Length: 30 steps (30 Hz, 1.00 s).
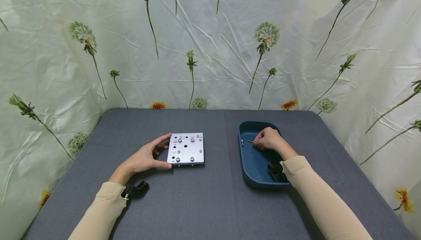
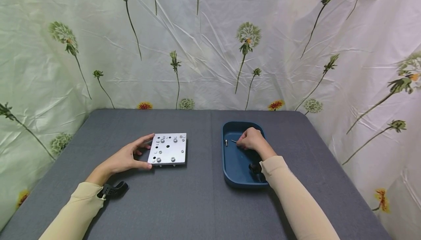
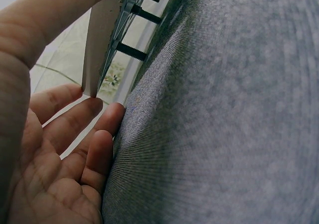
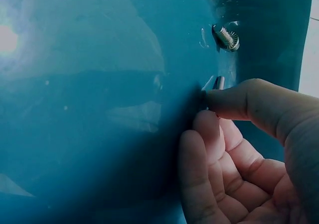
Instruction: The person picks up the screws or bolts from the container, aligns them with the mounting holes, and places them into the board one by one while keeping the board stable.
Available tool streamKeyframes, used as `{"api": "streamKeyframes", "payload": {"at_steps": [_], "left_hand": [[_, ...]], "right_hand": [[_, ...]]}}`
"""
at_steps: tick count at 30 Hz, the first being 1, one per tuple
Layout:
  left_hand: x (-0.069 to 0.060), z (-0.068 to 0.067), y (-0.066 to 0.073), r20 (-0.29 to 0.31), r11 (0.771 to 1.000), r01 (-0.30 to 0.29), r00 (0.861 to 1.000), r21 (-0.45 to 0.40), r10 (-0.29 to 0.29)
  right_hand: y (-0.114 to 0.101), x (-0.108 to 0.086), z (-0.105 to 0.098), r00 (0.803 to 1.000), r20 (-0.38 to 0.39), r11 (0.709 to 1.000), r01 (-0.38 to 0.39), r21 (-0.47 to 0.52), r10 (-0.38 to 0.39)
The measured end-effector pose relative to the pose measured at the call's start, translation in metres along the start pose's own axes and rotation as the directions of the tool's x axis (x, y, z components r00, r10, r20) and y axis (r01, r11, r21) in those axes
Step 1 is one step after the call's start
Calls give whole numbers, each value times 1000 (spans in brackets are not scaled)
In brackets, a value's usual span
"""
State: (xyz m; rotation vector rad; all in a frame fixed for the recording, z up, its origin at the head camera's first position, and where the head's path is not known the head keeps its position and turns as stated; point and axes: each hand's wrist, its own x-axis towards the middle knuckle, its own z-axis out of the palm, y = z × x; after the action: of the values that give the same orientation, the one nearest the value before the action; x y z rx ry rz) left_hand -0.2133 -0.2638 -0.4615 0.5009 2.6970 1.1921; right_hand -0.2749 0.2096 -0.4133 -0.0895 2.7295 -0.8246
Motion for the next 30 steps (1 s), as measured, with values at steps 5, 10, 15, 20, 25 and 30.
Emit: {"api": "streamKeyframes", "payload": {"at_steps": [5,10,15,20,25,30], "left_hand": [[-1,0,-1,-2,1000,-3,1000,-3,3],[-1,0,-1,2,1000,-7,1000,-6,7],[-1,1,-1,2,1000,-6,1000,-5,6],[1,2,-1,1,1000,-4,1000,-1,4],[0,1,-2,-1,1000,-18,1000,9,18],[1,0,-2,-2,1000,-18,1000,16,18]], "right_hand": [[-1,-1,1,1000,11,998,10,66,-10],[-1,-1,1,998,29,989,45,140,-49],[-1,-2,-3,996,51,974,59,221,-72],[0,-6,-10,993,67,949,71,308,-96],[-1,-10,-14,993,31,939,100,329,-116],[-5,-18,-17,985,-40,924,173,342,-169]]}}
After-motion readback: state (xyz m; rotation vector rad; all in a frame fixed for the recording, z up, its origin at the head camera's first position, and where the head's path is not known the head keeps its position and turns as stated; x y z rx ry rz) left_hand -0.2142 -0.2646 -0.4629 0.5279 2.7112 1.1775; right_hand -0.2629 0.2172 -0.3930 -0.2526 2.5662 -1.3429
